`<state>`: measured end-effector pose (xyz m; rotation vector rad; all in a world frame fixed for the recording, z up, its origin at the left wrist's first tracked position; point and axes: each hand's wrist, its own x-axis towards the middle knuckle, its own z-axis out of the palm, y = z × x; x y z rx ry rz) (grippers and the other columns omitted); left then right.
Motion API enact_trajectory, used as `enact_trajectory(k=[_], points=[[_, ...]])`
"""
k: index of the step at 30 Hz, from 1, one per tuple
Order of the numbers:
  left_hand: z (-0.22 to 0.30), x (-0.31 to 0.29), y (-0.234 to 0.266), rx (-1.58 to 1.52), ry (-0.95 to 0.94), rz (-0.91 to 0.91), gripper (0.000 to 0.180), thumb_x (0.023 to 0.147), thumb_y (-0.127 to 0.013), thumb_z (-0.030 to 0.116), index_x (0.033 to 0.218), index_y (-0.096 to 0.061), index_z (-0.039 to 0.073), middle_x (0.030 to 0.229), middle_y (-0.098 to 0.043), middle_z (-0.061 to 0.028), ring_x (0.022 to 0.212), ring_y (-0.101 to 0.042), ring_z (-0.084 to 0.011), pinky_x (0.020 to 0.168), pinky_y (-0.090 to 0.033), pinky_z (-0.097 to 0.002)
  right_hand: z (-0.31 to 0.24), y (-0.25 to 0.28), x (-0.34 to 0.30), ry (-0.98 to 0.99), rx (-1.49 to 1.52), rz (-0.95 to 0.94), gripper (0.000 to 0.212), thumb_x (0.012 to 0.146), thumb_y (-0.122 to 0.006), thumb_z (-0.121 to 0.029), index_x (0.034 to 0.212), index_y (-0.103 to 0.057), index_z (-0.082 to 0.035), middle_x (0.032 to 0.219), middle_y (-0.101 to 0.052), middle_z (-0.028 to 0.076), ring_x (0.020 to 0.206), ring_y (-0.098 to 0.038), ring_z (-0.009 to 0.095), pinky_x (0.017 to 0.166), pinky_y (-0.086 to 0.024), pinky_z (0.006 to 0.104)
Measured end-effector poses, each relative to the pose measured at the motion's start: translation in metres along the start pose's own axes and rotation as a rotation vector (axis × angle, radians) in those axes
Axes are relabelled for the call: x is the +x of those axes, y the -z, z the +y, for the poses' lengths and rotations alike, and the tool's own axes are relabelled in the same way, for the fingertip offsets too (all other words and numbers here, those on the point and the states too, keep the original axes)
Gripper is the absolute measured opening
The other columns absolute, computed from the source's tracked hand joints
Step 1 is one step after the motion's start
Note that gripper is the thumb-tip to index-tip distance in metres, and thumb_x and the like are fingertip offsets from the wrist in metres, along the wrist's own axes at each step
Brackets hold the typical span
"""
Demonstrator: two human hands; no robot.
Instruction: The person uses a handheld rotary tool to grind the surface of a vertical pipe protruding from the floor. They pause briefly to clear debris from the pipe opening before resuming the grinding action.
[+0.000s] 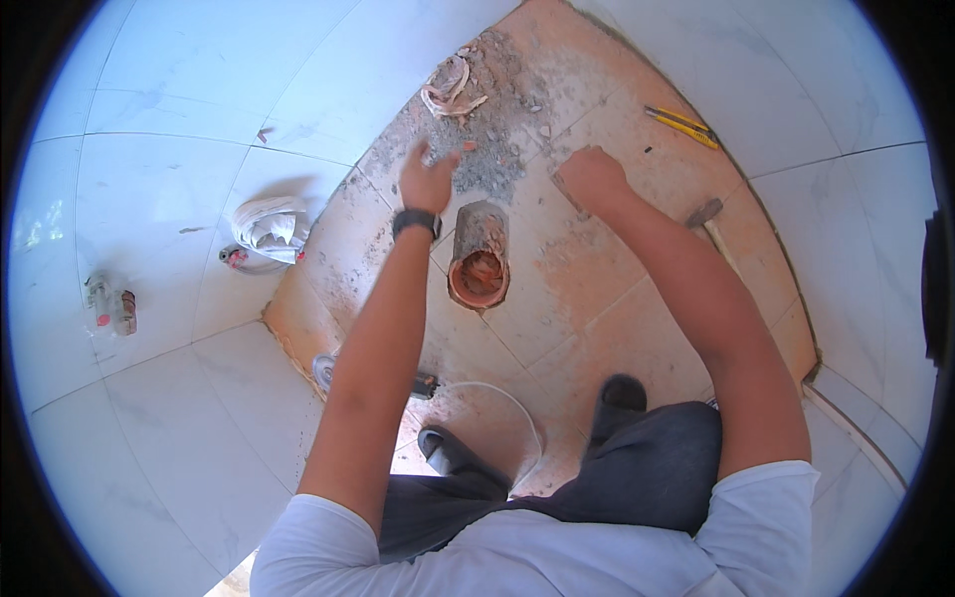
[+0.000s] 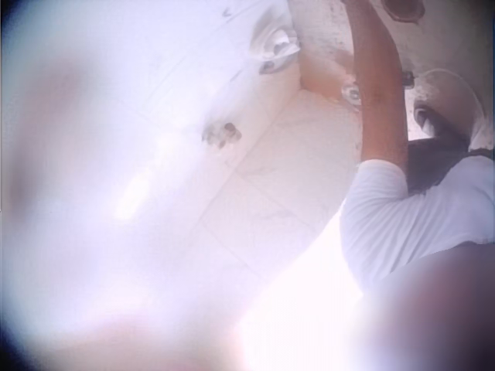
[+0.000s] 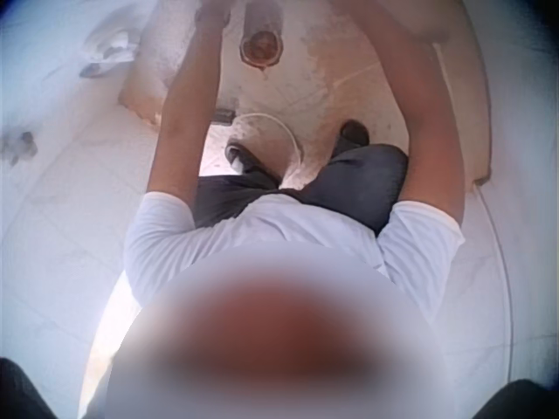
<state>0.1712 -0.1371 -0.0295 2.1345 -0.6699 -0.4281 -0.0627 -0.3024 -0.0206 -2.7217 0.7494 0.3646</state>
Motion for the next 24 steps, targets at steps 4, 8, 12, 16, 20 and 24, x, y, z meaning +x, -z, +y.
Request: enact_trajectory(k=[4,8,12,16,20,24], points=[[-0.051,-0.076,-0.013,0.339,0.013,-0.369,0.039,0.096,-0.071,0.024,0.129,-0.071,0.003,0.124,-0.073,-0.0228,0.117,-0.07,-0.0383,0.102,-0.054,-0.0451,0.002,-0.004,0.0,0.061,-0.077,0.024,0.021,0.091,-0.064,-0.011,0.097,-0.082,-0.003,0.103,-0.078,0.018,0.099,-0.074,0.039,0.083,-0.061,0.0444],[-0.08,-0.116,-0.043,0.548,-0.222,-0.373,0.049,0.096,-0.061,0.012,0.144,-0.06,0.001,0.15,-0.055,-0.0279,0.132,-0.058,-0.0458,0.115,-0.047,-0.0468,0.003,-0.012,-0.001,0.051,-0.078,0.101,0.02,0.091,-0.064,-0.011,0.096,-0.082,-0.003,0.099,-0.078,0.017,0.099,-0.074,0.039,0.083,-0.061,0.0441],[-0.08,-0.124,-0.051,0.715,-0.155,-0.482,0.058,0.098,-0.053,0.009,0.155,-0.048,0.003,0.163,-0.04,-0.028,0.143,-0.047,-0.048,0.118,-0.044,-0.0469,0.004,-0.013,0.0,0.065,-0.109,0.084,0.02,0.091,-0.063,-0.01,0.096,-0.082,-0.003,0.099,-0.078,0.017,0.099,-0.074,0.039,0.081,-0.061,0.0433],[-0.072,-0.114,-0.045,0.709,-0.161,-0.58,0.048,0.095,-0.052,0.006,0.142,-0.062,0.002,0.152,-0.051,-0.0305,0.13,-0.058,-0.047,0.111,-0.049,-0.0481,0.003,-0.011,0.001,0.047,-0.107,0.075,0.022,0.092,-0.062,-0.012,0.098,-0.082,-0.003,0.101,-0.078,0.017,0.1,-0.074,0.038,0.082,-0.061,0.0439],[-0.071,-0.103,-0.047,0.785,-0.145,-0.607,0.037,0.091,-0.052,0.003,0.119,-0.076,0.002,0.127,-0.068,-0.0297,0.112,-0.068,-0.0455,0.102,-0.055,-0.05,0.002,-0.009,0.001,0.04,-0.119,0.037,0.023,0.094,-0.061,-0.013,0.1,-0.082,-0.003,0.104,-0.078,0.017,0.101,-0.074,0.038,0.082,-0.061,0.0447],[-0.077,-0.095,-0.045,0.85,-0.224,-0.692,0.026,0.09,-0.061,0.011,0.106,-0.08,0.006,0.106,-0.075,-0.0258,0.103,-0.071,-0.0444,0.097,-0.056,-0.0511,0.001,-0.007,0.0,0.025,-0.105,0.033,0.024,0.095,-0.061,-0.013,0.101,-0.082,-0.004,0.106,-0.078,0.017,0.101,-0.073,0.039,0.083,-0.061,0.0457]])
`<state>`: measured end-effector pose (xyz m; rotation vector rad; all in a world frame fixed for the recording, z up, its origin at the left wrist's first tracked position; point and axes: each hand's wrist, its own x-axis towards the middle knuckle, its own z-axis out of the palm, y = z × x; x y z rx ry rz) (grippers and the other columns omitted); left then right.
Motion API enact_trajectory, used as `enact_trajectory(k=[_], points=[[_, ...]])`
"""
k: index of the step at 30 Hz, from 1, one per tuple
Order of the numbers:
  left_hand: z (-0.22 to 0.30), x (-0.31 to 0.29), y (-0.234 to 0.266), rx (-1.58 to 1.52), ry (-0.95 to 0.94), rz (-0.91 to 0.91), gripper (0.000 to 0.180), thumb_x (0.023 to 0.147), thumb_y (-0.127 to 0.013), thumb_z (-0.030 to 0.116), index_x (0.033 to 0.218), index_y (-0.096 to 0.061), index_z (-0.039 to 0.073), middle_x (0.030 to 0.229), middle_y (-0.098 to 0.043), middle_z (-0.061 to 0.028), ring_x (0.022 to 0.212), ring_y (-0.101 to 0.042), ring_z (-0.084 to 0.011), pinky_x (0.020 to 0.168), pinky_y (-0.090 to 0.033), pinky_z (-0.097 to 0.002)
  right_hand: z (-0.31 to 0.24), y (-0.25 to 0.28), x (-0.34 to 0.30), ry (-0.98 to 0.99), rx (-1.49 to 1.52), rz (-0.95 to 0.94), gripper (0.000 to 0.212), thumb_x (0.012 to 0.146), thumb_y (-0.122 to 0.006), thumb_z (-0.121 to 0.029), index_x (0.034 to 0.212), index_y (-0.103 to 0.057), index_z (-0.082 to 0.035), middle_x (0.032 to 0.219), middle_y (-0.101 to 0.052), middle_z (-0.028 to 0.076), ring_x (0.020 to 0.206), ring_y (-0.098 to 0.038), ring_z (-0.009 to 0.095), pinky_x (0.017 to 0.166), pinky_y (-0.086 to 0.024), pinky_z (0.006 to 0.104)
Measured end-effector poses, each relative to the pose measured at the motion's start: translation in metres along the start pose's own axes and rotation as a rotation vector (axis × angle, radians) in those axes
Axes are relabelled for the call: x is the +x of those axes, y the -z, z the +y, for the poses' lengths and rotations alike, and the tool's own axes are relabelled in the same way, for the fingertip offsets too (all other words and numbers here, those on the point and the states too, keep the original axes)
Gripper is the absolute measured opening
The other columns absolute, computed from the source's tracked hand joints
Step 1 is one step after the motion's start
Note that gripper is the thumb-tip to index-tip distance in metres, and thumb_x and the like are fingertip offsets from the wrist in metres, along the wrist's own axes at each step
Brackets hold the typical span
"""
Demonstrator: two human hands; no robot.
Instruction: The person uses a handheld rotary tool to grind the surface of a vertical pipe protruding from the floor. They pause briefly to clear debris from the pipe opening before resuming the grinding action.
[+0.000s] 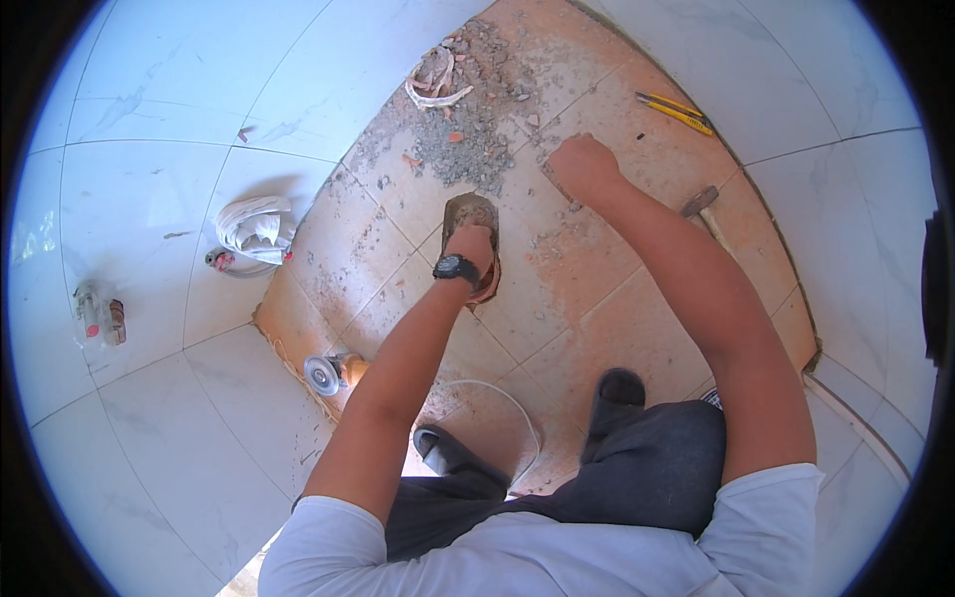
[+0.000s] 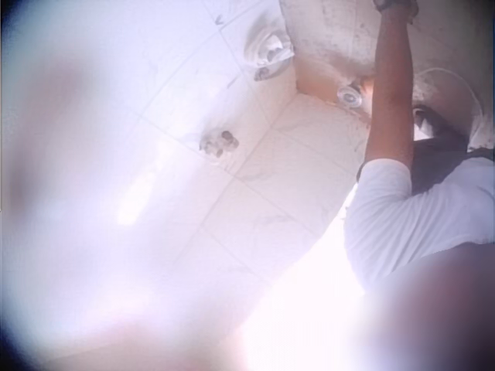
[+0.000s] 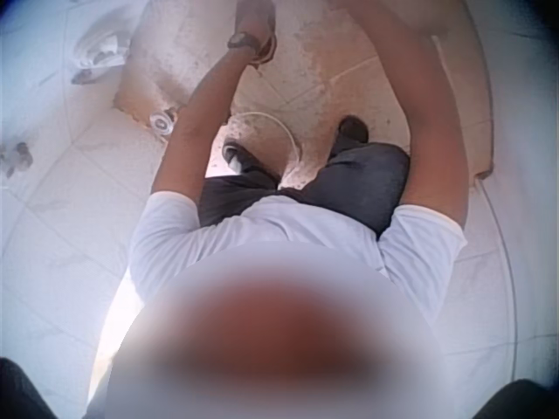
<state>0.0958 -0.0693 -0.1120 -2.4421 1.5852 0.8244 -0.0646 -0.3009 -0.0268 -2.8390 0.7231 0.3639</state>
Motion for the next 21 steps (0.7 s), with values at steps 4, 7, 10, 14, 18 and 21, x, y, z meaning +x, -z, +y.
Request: enact_trajectory(k=[4,7,10,14,18,21], points=[[-0.013,0.009,0.006,0.008,-0.064,-0.04,0.024,0.087,-0.071,0.023,0.104,-0.08,0.008,0.102,-0.075,-0.024,0.102,-0.071,-0.0432,0.094,-0.058,-0.0509,0.0,0.004,-0.001,0.012,0.052,-0.032,0.024,0.094,-0.061,-0.012,0.102,-0.082,-0.004,0.106,-0.078,0.017,0.102,-0.073,0.039,0.084,-0.061,0.0463],[-0.017,0.015,0.007,0.021,-0.092,-0.019,0.027,0.087,-0.075,0.028,0.104,-0.08,0.008,0.106,-0.074,-0.0243,0.102,-0.071,-0.0426,0.092,-0.058,-0.0503,0.0,0.004,-0.001,0.035,0.011,-0.06,0.024,0.093,-0.061,-0.012,0.101,-0.082,-0.004,0.106,-0.078,0.017,0.102,-0.073,0.039,0.084,-0.061,0.0462],[-0.017,0.018,0.012,0.048,-0.108,0.059,0.029,0.087,-0.076,0.03,0.105,-0.08,0.008,0.108,-0.073,-0.0242,0.103,-0.071,-0.0425,0.092,-0.058,-0.0503,0.0,0.004,0.0,0.025,-0.013,-0.04,0.023,0.093,-0.061,-0.012,0.1,-0.082,-0.004,0.105,-0.078,0.017,0.102,-0.074,0.039,0.084,-0.061,0.0456],[-0.012,0.022,0.048,-0.022,-0.072,0.121,0.032,0.087,-0.077,0.033,0.108,-0.082,0.009,0.108,-0.074,-0.0253,0.1,-0.072,-0.0426,0.09,-0.058,-0.0484,0.002,0.001,0.001,0.028,-0.011,-0.008,0.024,0.094,-0.061,-0.012,0.1,-0.082,-0.004,0.105,-0.078,0.018,0.103,-0.074,0.038,0.084,-0.06,0.0456],[-0.017,0.046,0.139,-0.306,0.185,0.395,0.04,0.09,-0.078,0.04,0.116,-0.081,0.01,0.101,-0.077,-0.0263,0.093,-0.076,-0.0399,0.085,-0.06,-0.0433,0.001,0.0,-0.002,0.011,-0.009,0.019,0.025,0.095,-0.06,-0.013,0.101,-0.082,-0.004,0.106,-0.078,0.017,0.103,-0.073,0.039,0.084,-0.06,0.0458],[-0.018,0.055,0.183,-0.334,0.118,0.604,0.045,0.09,-0.078,0.043,0.12,-0.08,0.01,0.102,-0.079,-0.0223,0.097,-0.077,-0.0367,0.087,-0.059,-0.0433,0.001,0.002,-0.001,-0.017,0.057,0.001,0.025,0.095,-0.06,-0.013,0.101,-0.082,-0.004,0.106,-0.078,0.018,0.102,-0.073,0.039,0.085,-0.06,0.0456]])
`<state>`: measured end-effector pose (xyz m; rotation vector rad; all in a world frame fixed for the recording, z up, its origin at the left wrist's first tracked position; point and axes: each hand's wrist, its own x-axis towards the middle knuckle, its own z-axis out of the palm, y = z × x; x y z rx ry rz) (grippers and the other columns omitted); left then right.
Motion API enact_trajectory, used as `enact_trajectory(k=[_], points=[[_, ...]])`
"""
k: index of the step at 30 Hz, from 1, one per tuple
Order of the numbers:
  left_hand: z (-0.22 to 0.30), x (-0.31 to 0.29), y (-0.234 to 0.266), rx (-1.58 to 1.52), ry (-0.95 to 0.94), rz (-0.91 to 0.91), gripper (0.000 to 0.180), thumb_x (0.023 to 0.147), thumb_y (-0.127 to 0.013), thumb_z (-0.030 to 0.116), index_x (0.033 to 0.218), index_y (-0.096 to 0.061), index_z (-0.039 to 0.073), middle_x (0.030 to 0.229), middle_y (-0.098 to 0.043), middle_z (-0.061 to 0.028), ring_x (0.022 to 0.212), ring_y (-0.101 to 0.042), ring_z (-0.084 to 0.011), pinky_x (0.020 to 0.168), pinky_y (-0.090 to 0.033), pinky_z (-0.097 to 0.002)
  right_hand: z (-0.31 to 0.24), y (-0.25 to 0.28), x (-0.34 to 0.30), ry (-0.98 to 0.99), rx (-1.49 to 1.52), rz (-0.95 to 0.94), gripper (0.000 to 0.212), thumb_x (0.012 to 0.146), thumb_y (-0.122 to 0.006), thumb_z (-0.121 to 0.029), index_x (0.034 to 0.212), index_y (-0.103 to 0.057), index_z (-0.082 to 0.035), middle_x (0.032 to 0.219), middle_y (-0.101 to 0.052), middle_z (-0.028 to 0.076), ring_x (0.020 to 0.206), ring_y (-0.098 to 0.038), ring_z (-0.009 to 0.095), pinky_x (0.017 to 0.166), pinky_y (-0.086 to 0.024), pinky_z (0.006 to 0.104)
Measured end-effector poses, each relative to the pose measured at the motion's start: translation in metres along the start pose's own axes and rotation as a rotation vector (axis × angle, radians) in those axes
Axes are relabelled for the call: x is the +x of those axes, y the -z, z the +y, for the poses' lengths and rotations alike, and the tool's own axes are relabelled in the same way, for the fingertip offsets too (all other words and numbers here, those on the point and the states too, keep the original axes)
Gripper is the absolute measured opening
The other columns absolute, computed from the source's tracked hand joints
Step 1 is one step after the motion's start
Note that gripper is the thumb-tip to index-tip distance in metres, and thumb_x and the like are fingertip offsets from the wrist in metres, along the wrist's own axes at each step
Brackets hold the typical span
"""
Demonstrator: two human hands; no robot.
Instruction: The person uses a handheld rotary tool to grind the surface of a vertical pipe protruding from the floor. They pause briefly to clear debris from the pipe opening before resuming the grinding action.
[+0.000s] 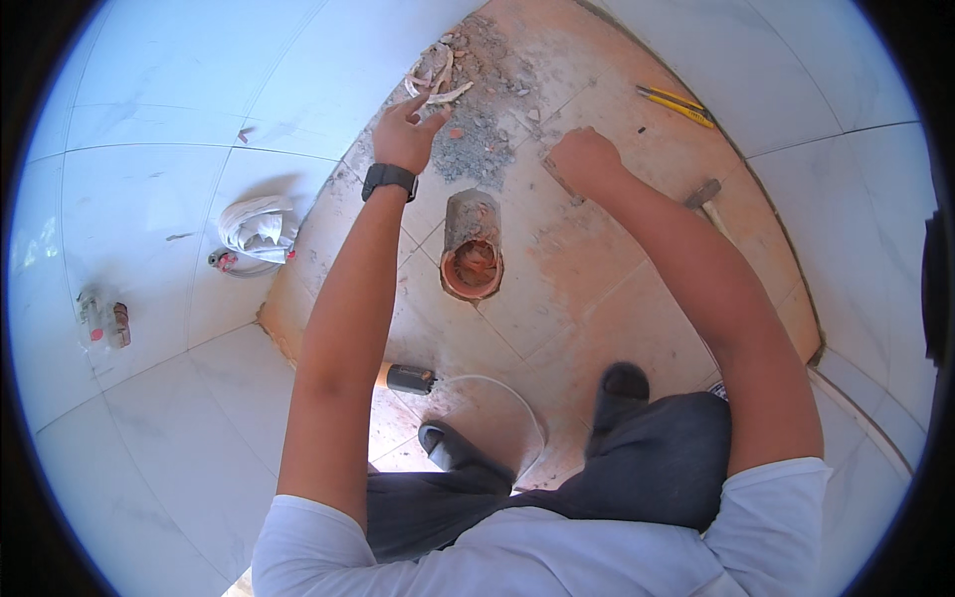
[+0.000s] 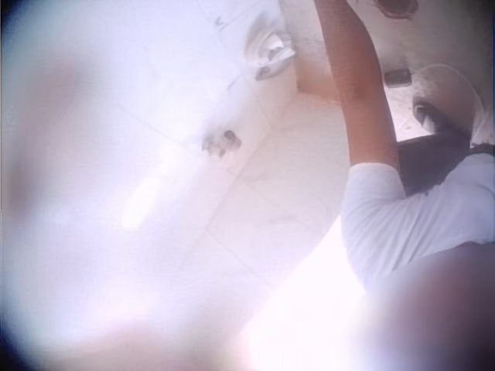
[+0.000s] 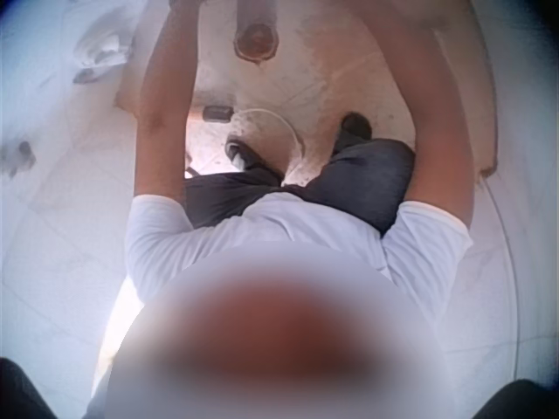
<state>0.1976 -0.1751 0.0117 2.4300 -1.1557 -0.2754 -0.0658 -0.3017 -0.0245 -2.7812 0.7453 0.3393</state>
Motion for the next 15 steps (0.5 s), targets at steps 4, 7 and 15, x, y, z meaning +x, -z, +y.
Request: enact_trajectory(k=[4,7,15], points=[[-0.005,-0.046,-0.023,0.053,0.014,-0.222,0.042,0.089,-0.079,0.039,0.116,-0.08,0.006,0.108,-0.079,-0.0203,0.103,-0.075,-0.0363,0.094,-0.057,-0.0426,0.003,0.001,0.002,0.042,-0.015,-0.017,0.025,0.094,-0.061,-0.013,0.101,-0.082,-0.004,0.105,-0.078,0.018,0.102,-0.073,0.039,0.084,-0.061,0.0445],[-0.02,-0.115,-0.068,0.048,0.069,-0.309,0.036,0.091,-0.074,0.024,0.121,-0.076,0.004,0.114,-0.076,-0.022,0.108,-0.073,-0.0395,0.097,-0.057,-0.047,0.004,-0.003,0.001,0.064,-0.031,-0.021,0.024,0.094,-0.061,-0.013,0.101,-0.082,-0.004,0.105,-0.078,0.018,0.102,-0.073,0.039,0.083,-0.061,0.0442],[-0.025,-0.164,-0.11,0.245,0.11,-0.453,0.053,0.095,-0.052,0.004,0.147,-0.055,0.003,0.138,-0.059,-0.0319,0.121,-0.065,-0.0485,0.103,-0.055,-0.0515,0.0,0.001,0.0,0.035,-0.077,-0.04,0.021,0.092,-0.063,-0.012,0.1,-0.082,-0.005,0.105,-0.078,0.017,0.098,-0.074,0.038,0.085,-0.06,0.043]])
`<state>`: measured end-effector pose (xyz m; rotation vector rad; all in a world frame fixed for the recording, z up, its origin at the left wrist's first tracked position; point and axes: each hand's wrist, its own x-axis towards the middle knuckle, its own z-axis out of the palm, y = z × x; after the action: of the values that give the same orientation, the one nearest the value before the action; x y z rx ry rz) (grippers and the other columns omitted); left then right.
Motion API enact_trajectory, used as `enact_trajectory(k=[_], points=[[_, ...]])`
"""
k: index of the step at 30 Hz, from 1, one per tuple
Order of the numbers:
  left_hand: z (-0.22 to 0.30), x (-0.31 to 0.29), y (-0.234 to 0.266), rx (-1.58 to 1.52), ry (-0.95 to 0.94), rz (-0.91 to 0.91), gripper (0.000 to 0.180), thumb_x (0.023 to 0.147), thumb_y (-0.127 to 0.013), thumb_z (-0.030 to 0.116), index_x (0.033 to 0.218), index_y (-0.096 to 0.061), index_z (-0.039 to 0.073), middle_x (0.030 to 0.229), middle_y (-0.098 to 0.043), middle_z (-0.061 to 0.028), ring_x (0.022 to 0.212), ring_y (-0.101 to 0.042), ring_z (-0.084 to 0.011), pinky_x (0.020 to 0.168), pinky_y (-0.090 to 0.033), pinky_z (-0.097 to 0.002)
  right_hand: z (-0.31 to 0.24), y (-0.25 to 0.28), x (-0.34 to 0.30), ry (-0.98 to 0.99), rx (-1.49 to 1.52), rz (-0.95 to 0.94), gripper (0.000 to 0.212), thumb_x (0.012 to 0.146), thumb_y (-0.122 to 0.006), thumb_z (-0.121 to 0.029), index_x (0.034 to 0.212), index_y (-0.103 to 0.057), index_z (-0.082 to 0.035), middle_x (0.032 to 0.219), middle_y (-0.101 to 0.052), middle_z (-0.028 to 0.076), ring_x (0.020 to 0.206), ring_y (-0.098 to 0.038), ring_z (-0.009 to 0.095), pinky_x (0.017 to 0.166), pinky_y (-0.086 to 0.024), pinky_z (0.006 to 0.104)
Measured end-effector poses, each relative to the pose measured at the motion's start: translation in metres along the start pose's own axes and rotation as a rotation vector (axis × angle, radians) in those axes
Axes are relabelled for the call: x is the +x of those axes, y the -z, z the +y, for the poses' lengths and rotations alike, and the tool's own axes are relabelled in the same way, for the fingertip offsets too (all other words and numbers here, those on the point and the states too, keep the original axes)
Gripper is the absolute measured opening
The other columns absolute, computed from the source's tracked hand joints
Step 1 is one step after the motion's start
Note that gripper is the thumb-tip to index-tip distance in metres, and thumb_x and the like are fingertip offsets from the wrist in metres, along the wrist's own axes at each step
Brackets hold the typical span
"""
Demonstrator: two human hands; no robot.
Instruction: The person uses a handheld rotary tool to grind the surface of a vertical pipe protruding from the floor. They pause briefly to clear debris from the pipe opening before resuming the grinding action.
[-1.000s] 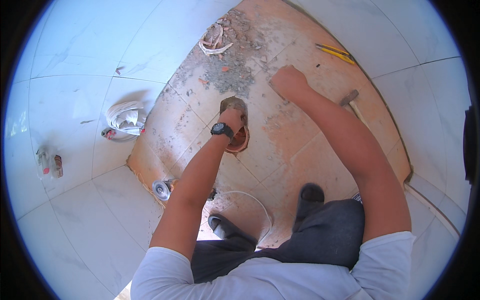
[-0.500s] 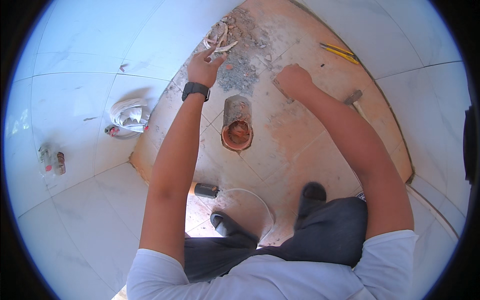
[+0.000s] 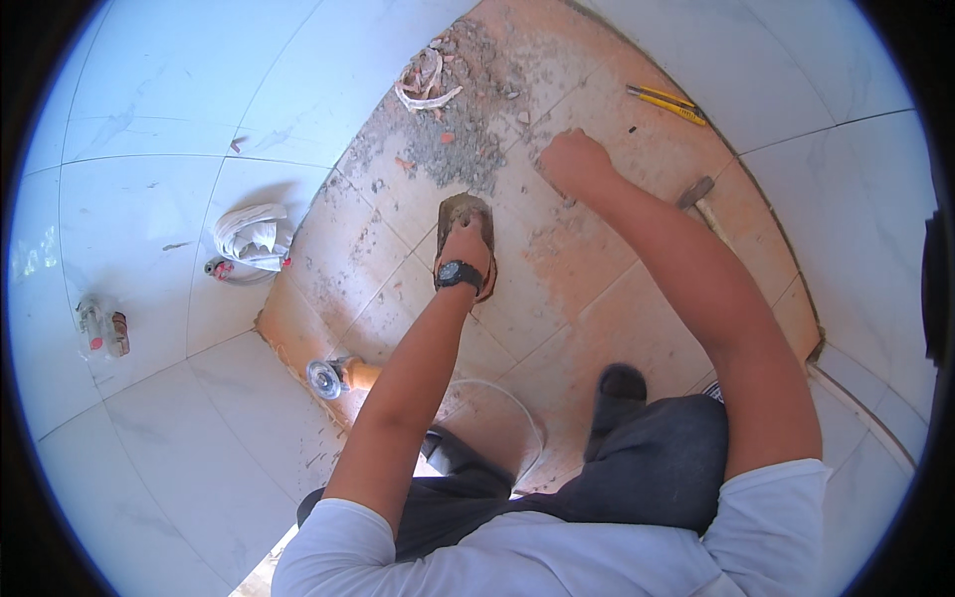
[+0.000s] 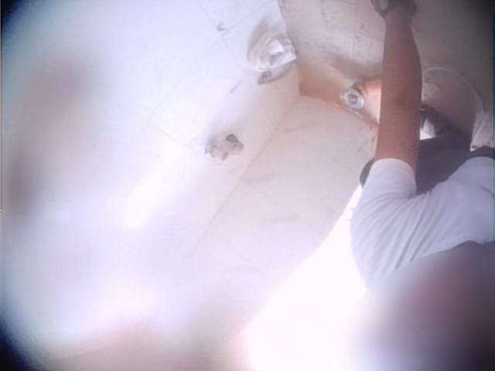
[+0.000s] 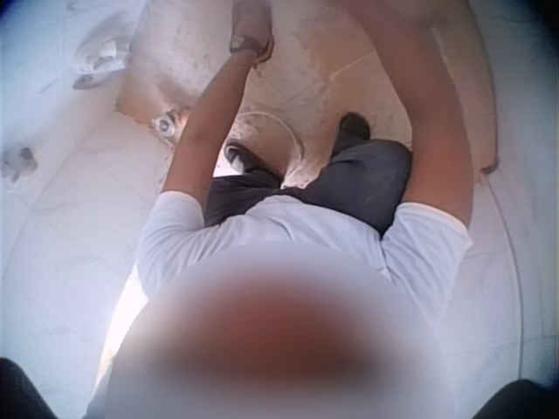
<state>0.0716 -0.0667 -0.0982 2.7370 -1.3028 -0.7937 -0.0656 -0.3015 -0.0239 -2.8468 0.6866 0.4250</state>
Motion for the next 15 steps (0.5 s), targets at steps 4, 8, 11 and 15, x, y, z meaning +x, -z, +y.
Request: enact_trajectory(k=[4,8,11,15], points=[[0.0,0.003,-0.001,-0.024,0.028,0.041,0.054,0.095,-0.05,0.003,0.149,-0.053,0.004,0.141,-0.057,-0.0316,0.122,-0.063,-0.0484,0.104,-0.054,-0.0513,0.001,0.004,0.0,0.018,0.041,-0.019,0.02,0.092,-0.064,-0.011,0.1,-0.082,-0.005,0.106,-0.078,0.016,0.099,-0.074,0.038,0.086,-0.059,0.0424],[-0.005,0.005,-0.012,-0.028,-0.016,0.177,0.056,0.094,-0.054,0.004,0.15,-0.053,0.006,0.142,-0.056,-0.03,0.127,-0.059,-0.0472,0.105,-0.053,-0.0516,-0.002,-0.002,0.0,-0.028,0.042,0.053,0.02,0.092,-0.063,-0.01,0.099,-0.082,-0.006,0.105,-0.078,0.016,0.1,-0.074,0.036,0.087,-0.059,0.043],[-0.012,0.002,-0.016,0.028,-0.06,0.106,0.055,0.094,-0.056,0.004,0.149,-0.053,0.005,0.139,-0.056,-0.0284,0.128,-0.058,-0.0471,0.106,-0.052,-0.0521,-0.002,-0.005,0.0,-0.011,0.033,0.056,0.02,0.091,-0.063,-0.009,0.099,-0.082,-0.005,0.104,-0.078,0.016,0.099,-0.075,0.036,0.086,-0.059,0.0436],[-0.017,0.002,-0.01,0.109,-0.089,-0.049,0.055,0.094,-0.057,0.005,0.149,-0.053,0.006,0.138,-0.056,-0.0272,0.124,-0.058,-0.049,0.107,-0.051,-0.053,-0.001,-0.002,0.003,-0.014,0.041,0.018,0.02,0.091,-0.063,-0.009,0.098,-0.082,-0.004,0.104,-0.078,0.016,0.1,-0.074,0.036,0.086,-0.059,0.0441]])
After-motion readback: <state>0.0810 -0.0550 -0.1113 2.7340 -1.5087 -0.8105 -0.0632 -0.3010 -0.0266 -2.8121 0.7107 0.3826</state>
